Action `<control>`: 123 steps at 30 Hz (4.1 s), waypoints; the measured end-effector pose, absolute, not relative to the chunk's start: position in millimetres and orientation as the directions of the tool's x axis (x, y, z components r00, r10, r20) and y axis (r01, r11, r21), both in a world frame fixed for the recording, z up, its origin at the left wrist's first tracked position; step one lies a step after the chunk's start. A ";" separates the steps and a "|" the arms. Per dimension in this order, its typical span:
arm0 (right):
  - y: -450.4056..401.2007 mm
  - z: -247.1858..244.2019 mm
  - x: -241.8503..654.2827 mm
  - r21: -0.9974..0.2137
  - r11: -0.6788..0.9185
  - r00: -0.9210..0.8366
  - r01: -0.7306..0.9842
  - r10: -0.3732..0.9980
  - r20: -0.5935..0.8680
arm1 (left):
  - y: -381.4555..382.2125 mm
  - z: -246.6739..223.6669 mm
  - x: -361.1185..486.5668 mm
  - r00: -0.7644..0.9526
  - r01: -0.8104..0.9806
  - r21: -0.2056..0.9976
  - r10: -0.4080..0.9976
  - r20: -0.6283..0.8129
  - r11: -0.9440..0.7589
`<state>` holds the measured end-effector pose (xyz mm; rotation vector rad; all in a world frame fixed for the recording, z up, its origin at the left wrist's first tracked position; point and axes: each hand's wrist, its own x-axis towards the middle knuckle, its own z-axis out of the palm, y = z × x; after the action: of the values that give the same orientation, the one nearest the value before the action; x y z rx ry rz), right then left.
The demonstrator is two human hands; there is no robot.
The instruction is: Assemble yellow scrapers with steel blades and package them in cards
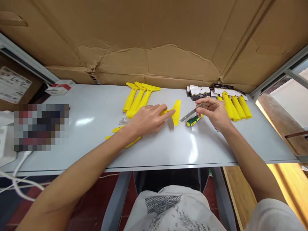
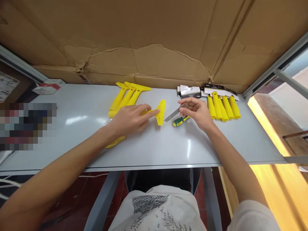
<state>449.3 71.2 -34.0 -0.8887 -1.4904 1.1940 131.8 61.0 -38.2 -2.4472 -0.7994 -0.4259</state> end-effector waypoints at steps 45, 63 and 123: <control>47.9 -40.5 427.0 -0.744 0.655 0.139 0.131 0.731 0.668 | 58.0 -46.2 139.4 0.761 0.616 -0.316 0.441 0.476 -0.721; 29.7 -50.5 409.6 -0.721 0.664 -0.068 0.197 0.743 0.665 | 48.0 -47.7 152.1 0.608 0.622 -0.252 0.254 0.752 -0.741; 11.2 -31.2 404.5 -0.805 0.567 -0.069 0.176 0.823 0.564 | 32.6 -31.2 150.1 0.783 0.413 -0.427 0.073 0.618 -0.804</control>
<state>404.5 11.2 -31.2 -0.8678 -1.5808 0.6609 150.1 32.6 -31.2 -2.4130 -0.3612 -0.8057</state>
